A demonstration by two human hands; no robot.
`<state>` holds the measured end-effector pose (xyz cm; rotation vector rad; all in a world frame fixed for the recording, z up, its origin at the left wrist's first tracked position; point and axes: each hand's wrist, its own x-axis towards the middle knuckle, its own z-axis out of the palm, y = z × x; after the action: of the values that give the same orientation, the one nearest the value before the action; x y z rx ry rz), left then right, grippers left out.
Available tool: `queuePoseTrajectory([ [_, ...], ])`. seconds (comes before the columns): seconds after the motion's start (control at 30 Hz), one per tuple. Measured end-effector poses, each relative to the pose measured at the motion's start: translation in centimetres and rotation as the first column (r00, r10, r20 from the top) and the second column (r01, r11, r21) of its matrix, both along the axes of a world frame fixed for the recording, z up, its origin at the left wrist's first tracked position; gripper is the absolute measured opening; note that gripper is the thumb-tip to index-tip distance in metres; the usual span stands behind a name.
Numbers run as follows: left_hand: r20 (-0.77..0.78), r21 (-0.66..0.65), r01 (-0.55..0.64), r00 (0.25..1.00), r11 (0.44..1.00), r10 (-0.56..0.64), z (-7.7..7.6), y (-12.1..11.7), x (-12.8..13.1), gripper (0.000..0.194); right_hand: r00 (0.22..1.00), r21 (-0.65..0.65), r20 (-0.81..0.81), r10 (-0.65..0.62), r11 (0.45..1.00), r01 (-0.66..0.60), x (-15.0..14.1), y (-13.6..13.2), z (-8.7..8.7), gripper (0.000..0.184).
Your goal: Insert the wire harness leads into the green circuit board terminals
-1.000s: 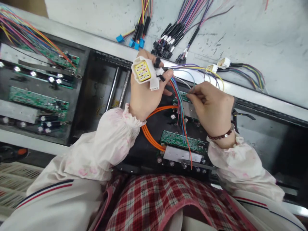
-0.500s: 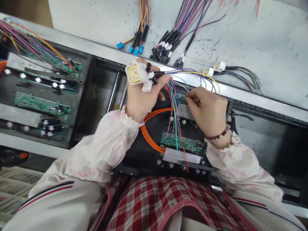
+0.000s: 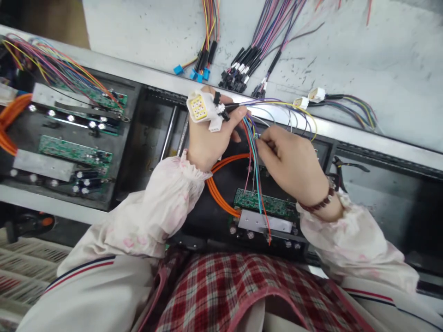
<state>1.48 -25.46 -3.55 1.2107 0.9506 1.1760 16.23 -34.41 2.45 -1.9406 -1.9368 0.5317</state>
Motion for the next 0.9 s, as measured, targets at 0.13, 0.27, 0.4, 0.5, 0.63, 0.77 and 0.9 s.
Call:
queuePoseTrajectory([
  [0.13, -0.022, -0.027, 0.003, 1.0, 1.0, -0.003, 0.2, 0.0, 0.0, 0.049, 1.0, 0.091, 0.019, -0.009, 0.996, 0.008, 1.4, -0.8, 0.7, 0.009],
  [0.27, -0.047, -0.006, -0.03, 0.998, 1.0, 0.03, 0.7, -0.3, 0.1, 0.048, 0.997, 0.182, -0.028, -0.077, 0.98, 0.08, 1.4, 0.1, -0.2, 0.006],
  [0.4, -0.106, 0.022, -0.044, 0.993, 0.999, 0.046, 1.1, -0.5, -0.1, 0.047, 0.998, 0.123, 0.008, -0.059, 0.991, 0.057, 0.9, 1.7, -2.0, 0.007],
  [0.5, -0.133, 0.037, -0.037, 0.99, 0.999, 0.042, 0.9, -0.4, -0.3, 0.048, 0.999, 0.126, 0.004, -0.047, 0.991, 0.046, 0.9, 2.0, -2.8, 0.009],
  [0.63, -0.133, 0.065, -0.067, 0.988, 0.996, 0.075, 0.3, -0.2, -0.4, 0.05, 1.0, 0.129, -0.002, -0.026, 0.991, 0.026, 1.0, 1.7, -3.1, 0.01],
  [0.77, -0.094, 0.056, -0.067, 0.993, 0.996, 0.072, 0.1, 0.0, -0.4, 0.05, 1.0, 0.126, 0.003, -0.027, 0.992, 0.027, 0.8, 1.9, -3.3, 0.009],
  [0.9, -0.067, 0.045, -0.062, 0.996, 0.997, 0.065, 0.2, 0.0, -0.4, 0.047, 0.997, 0.122, 0.066, -0.03, 0.992, 0.022, 0.8, 2.1, -3.5, 0.007],
])
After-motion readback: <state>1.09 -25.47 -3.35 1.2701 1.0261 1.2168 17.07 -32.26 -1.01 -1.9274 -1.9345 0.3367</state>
